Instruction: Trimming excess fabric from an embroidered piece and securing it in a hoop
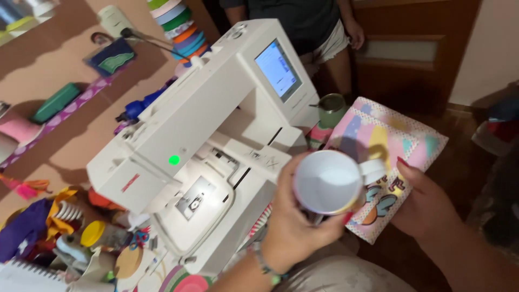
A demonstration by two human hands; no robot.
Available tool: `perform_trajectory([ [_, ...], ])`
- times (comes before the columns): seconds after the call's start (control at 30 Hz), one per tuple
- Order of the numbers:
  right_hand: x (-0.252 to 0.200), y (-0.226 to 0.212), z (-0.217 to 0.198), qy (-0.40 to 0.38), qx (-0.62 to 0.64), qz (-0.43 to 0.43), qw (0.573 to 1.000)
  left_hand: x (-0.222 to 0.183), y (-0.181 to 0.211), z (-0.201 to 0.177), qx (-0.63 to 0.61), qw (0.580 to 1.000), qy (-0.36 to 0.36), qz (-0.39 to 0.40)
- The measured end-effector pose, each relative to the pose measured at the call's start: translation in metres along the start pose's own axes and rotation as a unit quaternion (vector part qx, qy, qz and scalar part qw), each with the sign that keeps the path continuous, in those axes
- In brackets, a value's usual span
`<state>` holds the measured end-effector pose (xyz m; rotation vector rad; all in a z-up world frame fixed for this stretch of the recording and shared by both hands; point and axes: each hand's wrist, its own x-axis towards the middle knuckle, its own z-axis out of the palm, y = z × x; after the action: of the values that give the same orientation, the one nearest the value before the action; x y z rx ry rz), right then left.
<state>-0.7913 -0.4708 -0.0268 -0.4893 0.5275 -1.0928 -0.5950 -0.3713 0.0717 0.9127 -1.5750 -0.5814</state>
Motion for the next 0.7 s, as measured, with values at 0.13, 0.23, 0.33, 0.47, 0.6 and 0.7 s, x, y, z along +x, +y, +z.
perform_trajectory([
  [0.13,0.011,-0.002,-0.012,-0.102,0.077,-0.080,0.989,0.032,-0.031,0.052,0.011,1.000,0.007,0.016],
  [0.23,0.007,-0.011,-0.007,0.071,0.048,0.017,0.996,0.054,-0.059,0.074,0.043,0.998,0.029,0.026],
  [0.33,0.000,-0.025,0.006,0.076,0.047,0.022,0.996,0.064,-0.087,0.086,0.040,0.999,-0.001,0.004],
  [0.47,0.013,-0.022,-0.011,0.030,0.091,-0.096,0.991,0.072,-0.088,0.108,0.038,0.999,-0.034,-0.016],
  [0.6,0.016,-0.026,-0.019,0.018,0.080,-0.110,0.991,0.070,-0.088,0.111,0.097,0.993,-0.063,-0.020],
  [0.7,0.021,-0.027,-0.037,0.048,0.091,-0.131,0.986,0.058,-0.072,0.090,0.107,0.988,-0.114,0.016],
])
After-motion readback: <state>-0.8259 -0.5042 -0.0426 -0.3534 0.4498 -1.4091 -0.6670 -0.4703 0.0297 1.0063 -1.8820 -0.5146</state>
